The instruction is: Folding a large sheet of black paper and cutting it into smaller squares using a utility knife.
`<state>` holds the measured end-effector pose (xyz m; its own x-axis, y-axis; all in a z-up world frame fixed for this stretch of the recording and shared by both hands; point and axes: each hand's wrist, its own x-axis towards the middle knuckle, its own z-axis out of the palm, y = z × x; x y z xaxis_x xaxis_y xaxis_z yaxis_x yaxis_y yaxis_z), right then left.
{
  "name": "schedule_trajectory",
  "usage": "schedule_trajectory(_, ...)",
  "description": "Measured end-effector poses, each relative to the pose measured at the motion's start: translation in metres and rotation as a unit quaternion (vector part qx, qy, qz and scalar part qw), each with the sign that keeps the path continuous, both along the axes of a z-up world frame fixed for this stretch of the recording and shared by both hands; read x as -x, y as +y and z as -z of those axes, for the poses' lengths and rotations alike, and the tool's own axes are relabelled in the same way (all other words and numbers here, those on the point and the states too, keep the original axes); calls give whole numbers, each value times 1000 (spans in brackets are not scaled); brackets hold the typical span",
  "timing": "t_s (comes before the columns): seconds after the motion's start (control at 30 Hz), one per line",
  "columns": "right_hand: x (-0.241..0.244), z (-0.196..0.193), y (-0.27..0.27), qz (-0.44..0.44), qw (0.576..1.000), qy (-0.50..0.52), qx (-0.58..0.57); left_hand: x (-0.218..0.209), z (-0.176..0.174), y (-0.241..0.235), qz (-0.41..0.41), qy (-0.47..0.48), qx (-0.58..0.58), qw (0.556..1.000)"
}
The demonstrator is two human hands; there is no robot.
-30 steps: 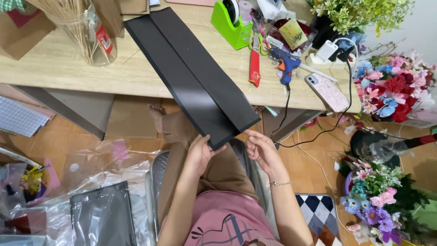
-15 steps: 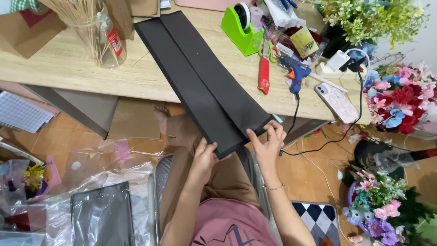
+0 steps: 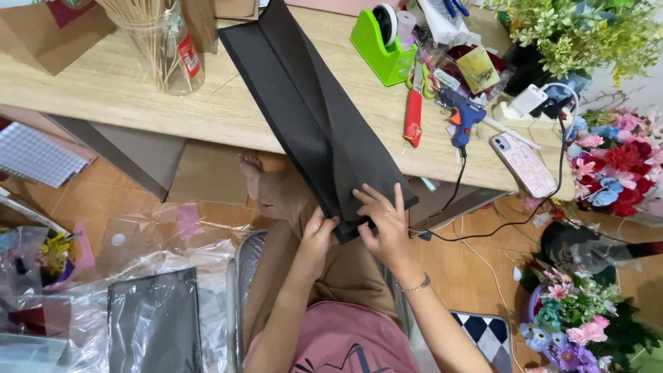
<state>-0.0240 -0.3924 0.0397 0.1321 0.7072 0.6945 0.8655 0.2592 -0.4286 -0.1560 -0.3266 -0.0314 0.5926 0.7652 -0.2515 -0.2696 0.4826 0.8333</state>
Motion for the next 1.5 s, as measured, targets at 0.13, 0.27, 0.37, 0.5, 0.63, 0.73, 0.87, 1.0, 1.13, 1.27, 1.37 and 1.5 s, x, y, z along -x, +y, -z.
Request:
schedule_trajectory(0.13, 4, -5, -2, -19, 999, 20, 23, 2, -13, -1, 2, 8, 3, 1000)
schedule_trajectory(0.27, 3, -5, -6, -33, 998, 9, 61, 1, -1, -2, 3, -6, 26, 1000)
schedule_trajectory(0.37, 3, -9, -7, -38, 996, 1, 83, 3, -18, -1, 9, -13, 57, 998)
schedule_trajectory(0.5, 4, -14, -9, -43, 993, -1, 114, 12, -84, -6, 18, 69, 106, 992)
schedule_trajectory(0.63, -2, -8, -10, -61, 990, -13, 129, 7, -42, -2, 2, 75, 53, 996)
schedule_trajectory(0.73, -4, -7, -11, -71, 988, 2, 138, 4, -9, 4, -7, 58, 35, 998)
schedule_trajectory(0.87, -8, 0, -19, -82, 987, 41, 134, 3, -4, 4, -19, 51, 13, 998)
schedule_trajectory(1.0, -20, 30, -33, 56, 991, 108, 48, 6, -20, 3, -23, 48, -5, 999)
schedule_trajectory(1.13, -7, 47, -42, 183, 904, 380, -68, 9, -22, 2, -18, 48, -10, 999)
schedule_trajectory(1.27, 3, 42, -41, 55, 741, 668, 41, 4, -15, 1, -13, 40, -22, 999)
schedule_trajectory(1.37, 9, 35, -30, -28, 687, 720, 88, 1, -10, -1, -14, 29, -14, 999)
schedule_trajectory(1.5, 8, 36, -6, -48, 615, 786, 38, 0, -9, -2, -18, 30, -22, 999)
